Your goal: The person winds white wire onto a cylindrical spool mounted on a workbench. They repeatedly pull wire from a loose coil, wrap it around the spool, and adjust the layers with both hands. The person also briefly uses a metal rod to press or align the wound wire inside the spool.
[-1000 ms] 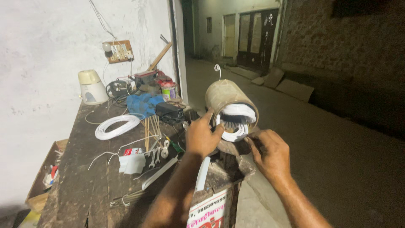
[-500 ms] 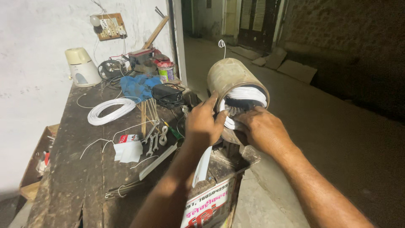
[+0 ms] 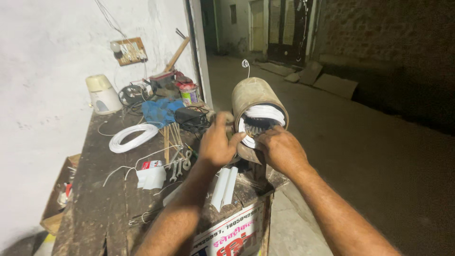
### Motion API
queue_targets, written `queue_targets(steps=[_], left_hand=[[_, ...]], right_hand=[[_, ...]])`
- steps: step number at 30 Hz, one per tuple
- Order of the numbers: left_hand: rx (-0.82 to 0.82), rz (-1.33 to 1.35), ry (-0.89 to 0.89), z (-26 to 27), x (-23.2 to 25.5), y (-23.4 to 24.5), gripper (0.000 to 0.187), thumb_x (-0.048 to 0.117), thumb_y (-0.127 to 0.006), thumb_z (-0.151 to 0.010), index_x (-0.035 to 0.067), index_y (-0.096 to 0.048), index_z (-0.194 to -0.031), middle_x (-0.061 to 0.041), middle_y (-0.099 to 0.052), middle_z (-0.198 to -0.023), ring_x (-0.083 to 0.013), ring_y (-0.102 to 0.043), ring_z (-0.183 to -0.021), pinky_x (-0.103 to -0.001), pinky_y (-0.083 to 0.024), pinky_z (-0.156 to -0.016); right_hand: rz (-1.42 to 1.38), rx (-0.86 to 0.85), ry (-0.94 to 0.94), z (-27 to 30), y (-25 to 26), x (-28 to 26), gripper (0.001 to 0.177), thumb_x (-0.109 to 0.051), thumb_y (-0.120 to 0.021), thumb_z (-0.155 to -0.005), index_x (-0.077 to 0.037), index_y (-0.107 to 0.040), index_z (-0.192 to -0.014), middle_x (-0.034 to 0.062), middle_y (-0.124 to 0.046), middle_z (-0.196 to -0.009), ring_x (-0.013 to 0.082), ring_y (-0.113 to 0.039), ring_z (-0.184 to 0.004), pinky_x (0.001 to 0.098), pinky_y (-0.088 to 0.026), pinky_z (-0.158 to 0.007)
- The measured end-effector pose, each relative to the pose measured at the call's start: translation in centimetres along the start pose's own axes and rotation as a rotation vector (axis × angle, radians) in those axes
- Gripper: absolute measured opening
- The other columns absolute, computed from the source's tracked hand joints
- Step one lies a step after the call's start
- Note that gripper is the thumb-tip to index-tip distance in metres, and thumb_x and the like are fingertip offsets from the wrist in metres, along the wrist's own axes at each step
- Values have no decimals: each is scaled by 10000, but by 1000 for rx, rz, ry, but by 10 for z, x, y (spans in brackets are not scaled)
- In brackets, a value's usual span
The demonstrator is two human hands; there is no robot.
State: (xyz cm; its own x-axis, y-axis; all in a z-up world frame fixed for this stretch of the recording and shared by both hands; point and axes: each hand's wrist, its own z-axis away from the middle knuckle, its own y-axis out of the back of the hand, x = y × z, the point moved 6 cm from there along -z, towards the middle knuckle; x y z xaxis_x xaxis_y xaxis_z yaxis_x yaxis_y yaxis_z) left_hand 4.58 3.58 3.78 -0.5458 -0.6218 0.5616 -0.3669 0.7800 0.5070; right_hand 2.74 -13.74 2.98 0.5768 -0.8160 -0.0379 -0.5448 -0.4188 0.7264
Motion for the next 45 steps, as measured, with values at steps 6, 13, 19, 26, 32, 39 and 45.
queue_targets(steps=[6,13,19,26,32,39,45], left_hand=[[-245,-453,-318,-2,37,-6,405,286,-788,-803,206,-747,-1198,-154,-357,-1590,-384,-534,-1306,-496,-486,-1030],[-427,-653,-330,-26,39,-8,413,454,-741,-830,239,-766,-1181,-197,-329,-1549,-414,-517,-1253,-512,-471,-1004],[-320,-621,-454,-25,25,-7,345,416,-769,-803,262,-809,-1109,-207,-384,-1520,-404,-612,-1169,-507,-507,-954],[-380,-586,-220,-17,36,-10,337,369,-722,-886,172,-755,-1157,-227,-349,-1578,-437,-650,-1127,-531,-524,-947],[-351,-578,-116,2,52,-17,457,414,-750,-858,151,-709,-1230,-309,-411,-1435,-460,-650,-1090,-538,-530,-904],[-330,-679,-136,-7,47,-23,457,461,-775,-812,71,-751,-1048,-243,-644,-1130,-422,-701,-988,-502,-574,-827],[-313,-646,-163,-6,41,-22,423,469,-724,-900,57,-770,-988,-225,-674,-1086,-408,-708,-961,-508,-568,-815]], right_hand=[[-14,34,73,5,1,5,203,-108,-722,-814,-57,-773,-1004,130,-748,-968,323,-675,-988,447,-529,-878],[64,84,112,10,2,3,329,-35,-699,-732,-64,-773,-1052,95,-757,-972,298,-669,-924,420,-550,-824],[73,75,32,10,-3,6,225,-77,-728,-746,-93,-772,-966,92,-752,-888,287,-671,-922,423,-555,-784],[-60,209,93,13,17,-7,285,-52,-739,-713,-43,-740,-998,133,-730,-990,326,-675,-966,446,-561,-836],[-126,282,-13,44,39,6,239,-36,-730,-785,-33,-730,-1024,157,-718,-1053,350,-679,-1022,445,-553,-875],[191,170,66,25,20,26,143,-66,-697,-761,-26,-713,-897,151,-717,-1004,341,-672,-964,438,-568,-827],[294,152,11,21,12,30,110,-108,-737,-697,-61,-753,-796,77,-726,-921,296,-657,-890,410,-568,-737]])
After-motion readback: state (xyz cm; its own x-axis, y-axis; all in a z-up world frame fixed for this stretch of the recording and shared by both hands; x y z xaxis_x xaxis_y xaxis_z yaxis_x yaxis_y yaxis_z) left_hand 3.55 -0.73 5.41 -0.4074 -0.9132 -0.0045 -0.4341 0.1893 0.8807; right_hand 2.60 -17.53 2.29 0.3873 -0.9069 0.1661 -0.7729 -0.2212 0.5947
